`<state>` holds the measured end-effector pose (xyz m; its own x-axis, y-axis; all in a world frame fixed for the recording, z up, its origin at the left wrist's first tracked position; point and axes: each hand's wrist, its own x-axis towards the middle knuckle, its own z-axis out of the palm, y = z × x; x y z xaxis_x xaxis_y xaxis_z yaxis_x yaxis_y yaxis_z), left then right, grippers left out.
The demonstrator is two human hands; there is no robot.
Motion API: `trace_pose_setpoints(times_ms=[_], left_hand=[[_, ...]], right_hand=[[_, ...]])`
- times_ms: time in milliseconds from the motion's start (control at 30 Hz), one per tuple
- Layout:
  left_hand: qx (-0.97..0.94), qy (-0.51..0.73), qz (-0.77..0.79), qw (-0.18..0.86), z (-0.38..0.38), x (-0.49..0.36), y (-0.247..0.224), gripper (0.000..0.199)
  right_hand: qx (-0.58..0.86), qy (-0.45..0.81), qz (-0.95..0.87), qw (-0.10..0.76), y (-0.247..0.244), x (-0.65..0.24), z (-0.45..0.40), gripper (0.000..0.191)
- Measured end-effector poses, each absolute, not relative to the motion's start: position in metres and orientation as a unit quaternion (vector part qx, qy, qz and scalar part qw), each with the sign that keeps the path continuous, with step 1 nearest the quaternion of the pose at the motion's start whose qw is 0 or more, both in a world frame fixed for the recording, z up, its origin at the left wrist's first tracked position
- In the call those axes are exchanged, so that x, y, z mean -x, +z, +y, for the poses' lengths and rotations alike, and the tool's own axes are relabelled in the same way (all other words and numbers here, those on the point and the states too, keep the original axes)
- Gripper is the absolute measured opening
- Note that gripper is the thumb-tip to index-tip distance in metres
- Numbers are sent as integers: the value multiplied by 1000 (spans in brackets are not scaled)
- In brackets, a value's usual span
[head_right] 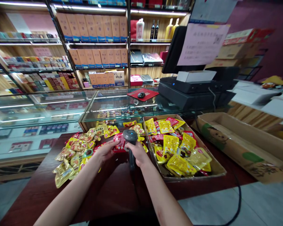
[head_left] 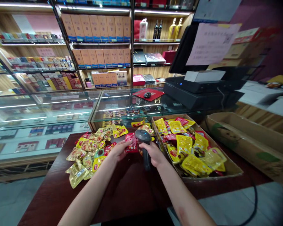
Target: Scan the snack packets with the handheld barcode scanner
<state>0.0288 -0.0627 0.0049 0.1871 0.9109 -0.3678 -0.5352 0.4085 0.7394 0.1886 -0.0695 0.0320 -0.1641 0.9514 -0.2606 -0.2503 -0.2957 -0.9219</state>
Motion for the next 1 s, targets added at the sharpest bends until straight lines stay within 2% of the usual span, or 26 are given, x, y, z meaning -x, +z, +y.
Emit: trace_pose_setpoints(times_ms=[267,400,567,700,833,1000], left_hand=[[-335,406,426,736,-48,-12,17,32],[-397,346,484,699,-41,3,30,31],[-406,289,489,715,-29,13,41,28],[-359,309,521,710,-14,13,49,20],[-305,331,525,722,4,8,58,13],[-254,365,511,736,18,2,63,10]], right_hand=[[473,665,-405,412,46,-186,-63,18],[465,664,-418,409,50,-185,-61,24],[493,610,-449,427,58,-183,-69,15],[488,562,-482,461,65,-183,-86,18],[430,615,-461,474,73,-181,-112,26],[438,649,-465,412,74,-176,-146,31]])
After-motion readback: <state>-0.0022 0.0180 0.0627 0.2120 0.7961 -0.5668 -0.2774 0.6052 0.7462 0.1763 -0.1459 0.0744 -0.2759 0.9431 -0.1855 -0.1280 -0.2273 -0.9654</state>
